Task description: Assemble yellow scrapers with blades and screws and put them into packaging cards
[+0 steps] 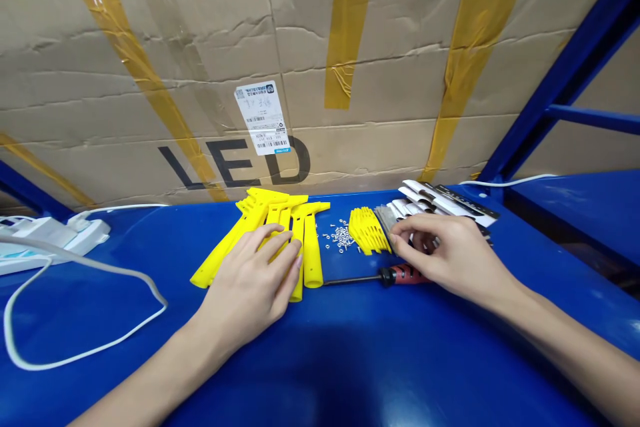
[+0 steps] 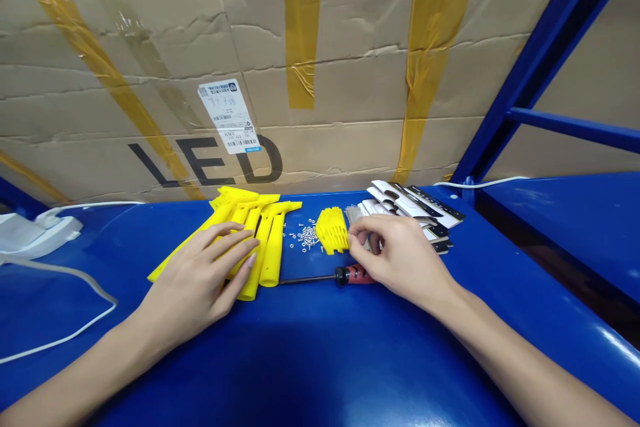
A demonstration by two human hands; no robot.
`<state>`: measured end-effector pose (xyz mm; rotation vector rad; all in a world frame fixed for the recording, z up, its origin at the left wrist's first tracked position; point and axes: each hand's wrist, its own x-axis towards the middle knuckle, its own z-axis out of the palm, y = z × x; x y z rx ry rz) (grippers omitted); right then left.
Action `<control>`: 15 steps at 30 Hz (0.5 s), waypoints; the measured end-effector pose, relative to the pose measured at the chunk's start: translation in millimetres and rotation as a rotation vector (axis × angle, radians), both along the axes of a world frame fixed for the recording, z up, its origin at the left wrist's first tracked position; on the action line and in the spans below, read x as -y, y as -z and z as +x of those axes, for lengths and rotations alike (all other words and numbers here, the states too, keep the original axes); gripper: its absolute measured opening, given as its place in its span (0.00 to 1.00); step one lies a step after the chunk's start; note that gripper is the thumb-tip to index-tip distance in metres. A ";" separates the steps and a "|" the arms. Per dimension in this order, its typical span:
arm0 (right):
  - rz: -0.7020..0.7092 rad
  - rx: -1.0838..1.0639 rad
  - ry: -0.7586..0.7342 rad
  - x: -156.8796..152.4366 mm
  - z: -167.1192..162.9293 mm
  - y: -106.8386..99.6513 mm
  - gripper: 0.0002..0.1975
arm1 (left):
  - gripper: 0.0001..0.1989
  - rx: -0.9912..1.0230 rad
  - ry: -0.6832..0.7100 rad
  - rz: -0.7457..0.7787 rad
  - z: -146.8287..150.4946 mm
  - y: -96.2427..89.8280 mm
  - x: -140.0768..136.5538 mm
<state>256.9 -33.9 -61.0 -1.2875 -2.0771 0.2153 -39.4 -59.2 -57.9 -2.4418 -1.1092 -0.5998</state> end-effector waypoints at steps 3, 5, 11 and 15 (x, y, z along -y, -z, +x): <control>0.002 0.004 -0.004 -0.3 -0.1 0.1 0.08 | 0.11 0.014 0.016 0.010 0.4 -0.9 1.1; 0.004 0.003 -0.006 -0.4 -0.4 0.2 0.07 | 0.08 0.030 0.025 0.008 0.7 -2.1 1.8; -0.003 0.000 -0.018 -0.3 -0.5 -1.4 0.07 | 0.07 0.059 0.091 -0.015 -4.1 -4.5 2.9; 0.006 0.004 -0.035 0.3 0.0 -2.8 0.08 | 0.09 0.052 0.127 0.030 -8.7 -5.1 1.5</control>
